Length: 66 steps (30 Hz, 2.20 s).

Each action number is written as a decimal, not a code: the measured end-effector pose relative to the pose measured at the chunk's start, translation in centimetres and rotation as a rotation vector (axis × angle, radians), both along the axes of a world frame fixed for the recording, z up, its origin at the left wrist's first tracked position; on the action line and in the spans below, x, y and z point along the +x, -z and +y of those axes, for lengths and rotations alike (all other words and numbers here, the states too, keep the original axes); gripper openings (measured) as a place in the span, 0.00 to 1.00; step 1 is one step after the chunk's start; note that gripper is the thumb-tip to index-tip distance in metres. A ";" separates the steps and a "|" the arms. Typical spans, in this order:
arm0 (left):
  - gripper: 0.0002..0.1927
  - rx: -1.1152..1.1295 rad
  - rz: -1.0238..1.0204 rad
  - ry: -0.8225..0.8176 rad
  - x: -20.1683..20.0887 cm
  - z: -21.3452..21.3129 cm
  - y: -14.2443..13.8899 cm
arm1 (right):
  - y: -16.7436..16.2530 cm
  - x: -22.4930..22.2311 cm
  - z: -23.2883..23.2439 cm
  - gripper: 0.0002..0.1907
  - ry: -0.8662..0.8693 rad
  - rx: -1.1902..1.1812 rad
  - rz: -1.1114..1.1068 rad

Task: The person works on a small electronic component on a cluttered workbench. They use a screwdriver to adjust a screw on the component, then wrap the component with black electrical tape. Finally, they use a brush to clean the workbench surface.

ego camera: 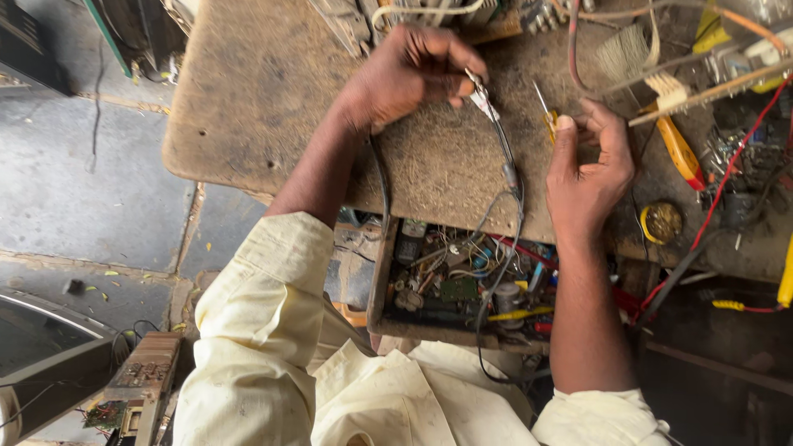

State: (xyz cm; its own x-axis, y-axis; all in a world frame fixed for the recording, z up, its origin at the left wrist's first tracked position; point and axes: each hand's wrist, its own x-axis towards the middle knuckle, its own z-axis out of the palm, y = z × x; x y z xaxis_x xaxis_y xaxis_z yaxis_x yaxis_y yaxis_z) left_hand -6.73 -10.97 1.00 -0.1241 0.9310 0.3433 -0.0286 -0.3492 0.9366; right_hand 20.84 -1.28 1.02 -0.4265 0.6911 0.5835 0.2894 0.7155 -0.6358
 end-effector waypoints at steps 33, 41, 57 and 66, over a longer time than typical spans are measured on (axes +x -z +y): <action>0.09 0.016 -0.039 -0.078 0.1 -0.9 -1.6 | -2.7 -4.6 -2.0 0.17 -0.372 0.032 -0.017; 0.09 0.073 0.017 -0.033 0.5 -0.8 -1.5 | -1.8 -3.6 -1.7 0.14 -0.301 0.027 -0.011; 0.07 0.043 0.006 0.004 0.2 -0.5 -1.2 | -1.2 -3.4 -1.2 0.13 -0.317 -0.217 0.005; 0.06 0.057 -0.021 -0.020 0.2 -0.3 -0.8 | -1.4 -3.5 -1.1 0.13 -0.324 -0.102 -0.076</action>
State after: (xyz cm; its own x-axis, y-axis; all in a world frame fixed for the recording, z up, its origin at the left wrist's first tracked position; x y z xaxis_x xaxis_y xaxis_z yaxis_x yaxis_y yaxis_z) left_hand -6.51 -11.29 1.85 -0.1507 0.9071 0.3929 -0.0405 -0.4028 0.9144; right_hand 17.35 -2.39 2.42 -0.6732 0.5656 0.4764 0.1070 0.7119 -0.6940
